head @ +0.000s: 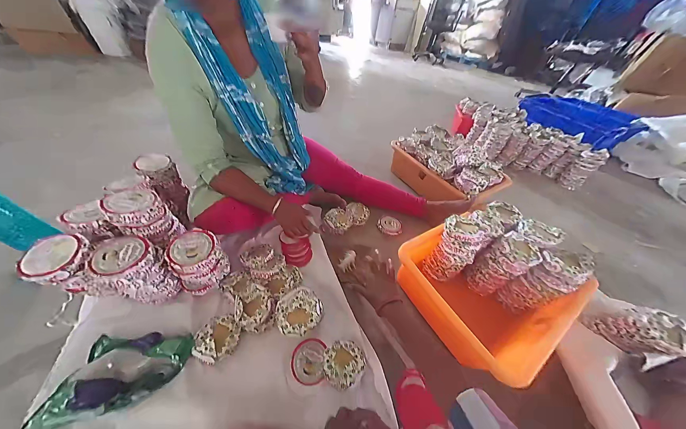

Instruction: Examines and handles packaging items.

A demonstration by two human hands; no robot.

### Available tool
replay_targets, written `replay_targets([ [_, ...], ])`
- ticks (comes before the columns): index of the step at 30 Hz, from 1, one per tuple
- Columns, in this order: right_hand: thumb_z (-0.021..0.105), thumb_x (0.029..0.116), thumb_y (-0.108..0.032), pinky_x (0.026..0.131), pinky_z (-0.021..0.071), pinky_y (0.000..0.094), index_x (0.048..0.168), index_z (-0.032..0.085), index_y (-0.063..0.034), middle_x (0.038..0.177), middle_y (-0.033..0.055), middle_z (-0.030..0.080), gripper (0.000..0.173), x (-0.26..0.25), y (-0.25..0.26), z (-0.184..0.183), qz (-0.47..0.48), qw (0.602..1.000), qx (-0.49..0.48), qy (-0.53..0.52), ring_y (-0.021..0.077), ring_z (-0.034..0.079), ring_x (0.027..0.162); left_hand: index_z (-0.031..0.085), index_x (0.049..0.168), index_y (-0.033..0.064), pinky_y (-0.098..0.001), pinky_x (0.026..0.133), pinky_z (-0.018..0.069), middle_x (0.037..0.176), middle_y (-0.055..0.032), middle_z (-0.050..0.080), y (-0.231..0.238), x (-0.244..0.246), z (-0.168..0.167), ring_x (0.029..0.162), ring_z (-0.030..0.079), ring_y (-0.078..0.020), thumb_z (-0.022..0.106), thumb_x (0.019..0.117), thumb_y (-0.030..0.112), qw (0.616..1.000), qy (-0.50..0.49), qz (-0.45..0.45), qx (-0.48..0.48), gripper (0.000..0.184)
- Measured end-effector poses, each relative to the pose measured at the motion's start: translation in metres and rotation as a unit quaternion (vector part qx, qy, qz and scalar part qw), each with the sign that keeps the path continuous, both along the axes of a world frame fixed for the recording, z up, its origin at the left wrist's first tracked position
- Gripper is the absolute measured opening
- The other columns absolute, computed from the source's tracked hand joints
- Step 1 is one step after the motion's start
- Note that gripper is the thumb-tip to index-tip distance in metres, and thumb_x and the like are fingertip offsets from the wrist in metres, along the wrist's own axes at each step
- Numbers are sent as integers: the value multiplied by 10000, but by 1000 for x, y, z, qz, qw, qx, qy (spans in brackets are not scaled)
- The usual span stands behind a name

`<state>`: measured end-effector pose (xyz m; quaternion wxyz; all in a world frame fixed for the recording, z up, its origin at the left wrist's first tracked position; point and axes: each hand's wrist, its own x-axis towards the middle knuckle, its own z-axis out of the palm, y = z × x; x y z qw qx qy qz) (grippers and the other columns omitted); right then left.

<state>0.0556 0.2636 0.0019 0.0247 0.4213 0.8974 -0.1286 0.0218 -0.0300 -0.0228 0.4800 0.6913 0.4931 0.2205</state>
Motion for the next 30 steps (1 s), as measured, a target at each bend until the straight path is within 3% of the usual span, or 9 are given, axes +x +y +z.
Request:
replay_targets([
  [2,585,945,-613,1218,128,678,1458,566,-139,1611,208,374,698,21,-29,21,-8,999,-17,42,458,234,1526,546,1467,195,-776,929,410,1530,-198,462,-1,2,-8,1318,448,-549,1005,487,332,1000,7,-5,-8,1091],
  [5,701,921,-442,1165,307,638,1307,678,-114,1534,225,460,507,77,-105,54,101,976,-80,174,457,319,1483,497,1503,244,-770,938,404,1563,-173,419,1,2,-7,1343,420,-538,998,518,346,999,30,-18,-38,1110],
  [9,670,884,-525,1153,299,688,1152,767,-210,1453,153,574,425,150,-206,48,257,900,-178,305,472,341,1464,474,1518,140,-731,1035,362,1608,-188,351,-1,1,13,1404,364,-509,989,582,323,994,56,-9,-96,1085],
  [11,701,880,-487,1164,279,680,1180,767,-227,1483,132,552,403,174,-234,44,268,906,-180,273,460,320,1477,491,1491,85,-723,1018,379,1609,-190,339,-2,2,9,1389,376,-506,974,606,316,995,57,-9,-80,1035],
  [15,716,887,-510,1158,206,748,1285,724,-233,1575,125,471,485,191,-255,46,200,963,-116,135,498,269,1504,506,1481,133,-722,979,410,1605,-162,345,-5,5,-4,1351,411,-504,981,558,380,998,41,3,-44,1067],
  [20,780,838,-474,1170,195,742,1239,735,-238,1472,65,591,467,199,-267,39,199,964,-100,143,452,289,1511,489,1504,192,-731,982,406,1566,-197,393,-7,4,-6,1330,438,-514,1004,521,330,1000,28,11,-2,1118],
  [23,744,856,-516,1160,189,751,1268,727,-290,1483,55,585,471,209,-271,37,234,961,-89,113,452,281,1516,508,1488,186,-734,958,418,1551,-192,421,-8,4,-8,1311,455,-516,997,527,310,999,19,19,22,1086],
  [27,741,810,-586,1114,309,726,1251,712,-369,1436,-13,622,493,224,-276,31,263,959,43,99,412,376,1478,555,1441,170,-724,963,427,1482,-191,506,-9,7,-25,1300,496,-482,1003,477,323,995,-12,36,91,1074],
  [30,739,777,-625,1076,393,684,1212,710,-438,1396,-59,648,475,232,-276,32,251,956,119,94,370,449,1439,527,1466,178,-704,1016,407,1507,-177,485,-7,6,-21,1341,466,-466,1010,475,337,998,4,22,63,1114],
])
